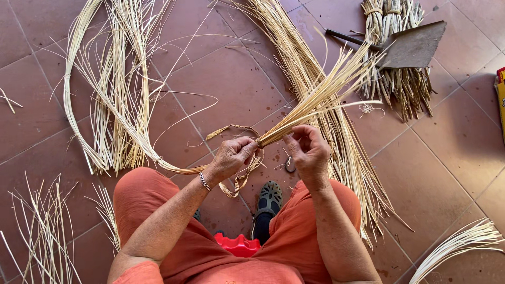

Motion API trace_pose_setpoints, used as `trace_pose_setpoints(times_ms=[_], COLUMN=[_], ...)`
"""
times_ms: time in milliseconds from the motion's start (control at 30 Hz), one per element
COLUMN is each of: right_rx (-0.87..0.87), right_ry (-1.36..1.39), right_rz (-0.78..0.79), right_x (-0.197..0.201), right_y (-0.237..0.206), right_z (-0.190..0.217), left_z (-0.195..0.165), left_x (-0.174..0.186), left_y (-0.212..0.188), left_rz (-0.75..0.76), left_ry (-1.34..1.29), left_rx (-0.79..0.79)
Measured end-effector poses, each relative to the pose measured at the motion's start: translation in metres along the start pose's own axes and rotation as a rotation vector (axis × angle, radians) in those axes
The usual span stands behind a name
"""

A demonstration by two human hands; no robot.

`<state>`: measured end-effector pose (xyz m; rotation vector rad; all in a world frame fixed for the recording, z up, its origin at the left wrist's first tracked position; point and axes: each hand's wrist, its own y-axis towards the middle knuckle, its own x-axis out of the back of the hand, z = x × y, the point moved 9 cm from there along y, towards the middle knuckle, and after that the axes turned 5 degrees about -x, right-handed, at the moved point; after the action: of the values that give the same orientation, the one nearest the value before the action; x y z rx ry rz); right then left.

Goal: The person gathers dried palm fibers from the floor, aligns them into bundles, and ties them with thin strips of material. The person repeatedly picks up, aligns, and ties bundles of fibers while seated on a small stool.

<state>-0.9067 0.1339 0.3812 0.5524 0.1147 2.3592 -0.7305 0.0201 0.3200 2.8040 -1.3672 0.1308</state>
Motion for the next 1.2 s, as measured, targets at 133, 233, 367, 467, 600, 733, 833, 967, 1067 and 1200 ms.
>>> trace_pose_setpoints(times_ms=[133, 233, 367, 467, 600, 733, 833, 967, 1067, 1200], right_rx=[0.069, 0.121, 0.101, 0.078, 0.1, 0.208, 0.347, 0.361, 0.257, 0.312], right_ry=[0.027, -0.122, -0.219, -0.234, -0.037, -0.209, -0.331, -0.321, -0.257, -0.261], right_rz=[0.016, 0.013, 0.01, 0.007, 0.048, -0.03, -0.058, -0.043, -0.024, -0.046], right_x=[0.006, 0.006, 0.008, 0.011, 0.012, 0.017, 0.01, 0.0, 0.003, 0.011], right_y=[0.001, 0.001, 0.003, 0.002, 0.002, 0.0, -0.005, -0.01, -0.006, -0.008], right_z=[0.002, 0.002, 0.001, 0.004, 0.014, 0.021, 0.027, 0.022, 0.012, 0.014], left_z=[-0.001, 0.002, 0.003, 0.005, 0.007, 0.013, 0.014, 0.015, 0.014, 0.013], left_x=[-0.003, -0.004, -0.008, -0.009, -0.007, -0.007, -0.007, -0.005, -0.007, -0.013], left_y=[-0.001, 0.0, 0.001, 0.001, 0.001, 0.001, 0.002, 0.002, 0.002, 0.002], left_rz=[0.032, 0.041, 0.077, 0.071, 0.058, 0.071, 0.048, 0.012, 0.038, 0.083], left_ry=[0.027, 0.014, -0.041, -0.04, -0.031, -0.039, -0.054, -0.067, -0.065, -0.047], left_rx=[0.015, 0.046, 0.059, 0.07, 0.06, 0.073, 0.058, 0.041, 0.01, -0.008])
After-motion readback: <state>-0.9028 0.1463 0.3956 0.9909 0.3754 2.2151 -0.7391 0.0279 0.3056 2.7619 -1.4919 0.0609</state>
